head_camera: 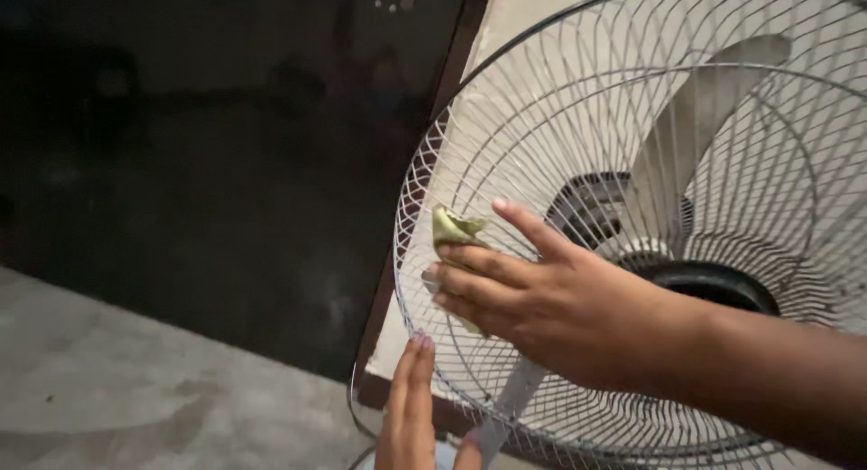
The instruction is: The person cleans the front and back grill and blades of a stand fan using a cloth.
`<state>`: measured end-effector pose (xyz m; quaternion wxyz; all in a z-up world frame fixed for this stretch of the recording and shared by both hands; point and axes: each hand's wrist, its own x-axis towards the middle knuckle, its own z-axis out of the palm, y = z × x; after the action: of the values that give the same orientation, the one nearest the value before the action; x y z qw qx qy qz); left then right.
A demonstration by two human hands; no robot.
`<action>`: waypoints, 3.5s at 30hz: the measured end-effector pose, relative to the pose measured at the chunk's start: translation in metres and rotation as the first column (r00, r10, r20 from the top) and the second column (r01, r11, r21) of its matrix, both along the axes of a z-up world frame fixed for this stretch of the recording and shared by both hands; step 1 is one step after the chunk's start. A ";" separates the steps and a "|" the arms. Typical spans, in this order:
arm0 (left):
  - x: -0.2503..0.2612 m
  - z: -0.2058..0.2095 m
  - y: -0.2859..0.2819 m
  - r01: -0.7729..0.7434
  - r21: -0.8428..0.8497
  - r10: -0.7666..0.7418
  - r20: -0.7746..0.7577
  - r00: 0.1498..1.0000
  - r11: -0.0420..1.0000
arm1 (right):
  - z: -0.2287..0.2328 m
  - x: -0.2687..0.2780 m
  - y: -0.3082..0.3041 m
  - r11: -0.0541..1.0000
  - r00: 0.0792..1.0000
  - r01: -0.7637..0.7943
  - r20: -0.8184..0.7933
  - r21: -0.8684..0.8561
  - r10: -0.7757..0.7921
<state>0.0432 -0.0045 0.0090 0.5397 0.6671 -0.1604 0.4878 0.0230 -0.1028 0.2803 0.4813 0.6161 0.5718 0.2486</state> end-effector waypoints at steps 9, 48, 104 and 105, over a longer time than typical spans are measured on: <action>-0.011 0.029 0.003 0.035 -0.031 -0.040 -0.160 0.986 0.999 | 0.029 0.011 -0.055 0.994 0.936 -0.090 -0.336 0.061 0.105; -0.080 0.130 -0.044 -0.140 -0.171 0.006 -0.616 0.788 0.975 | 0.084 0.002 0.027 0.839 0.997 -0.074 -0.027 -0.539 0.071; -0.044 0.194 -0.028 0.041 -0.737 -0.181 -0.112 0.977 0.675 | -0.012 -0.060 -0.073 0.275 -0.067 0.896 -0.505 0.350 0.860; -0.037 0.189 -0.026 0.048 -0.734 -0.144 -0.069 0.987 0.677 | -0.012 -0.058 -0.073 0.306 -0.106 0.881 -0.480 0.360 0.871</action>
<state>0.0060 -0.0302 0.1979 0.7942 0.4157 0.0452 0.4409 -0.0348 -0.1758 0.2682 -0.6338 0.6679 0.3873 -0.0467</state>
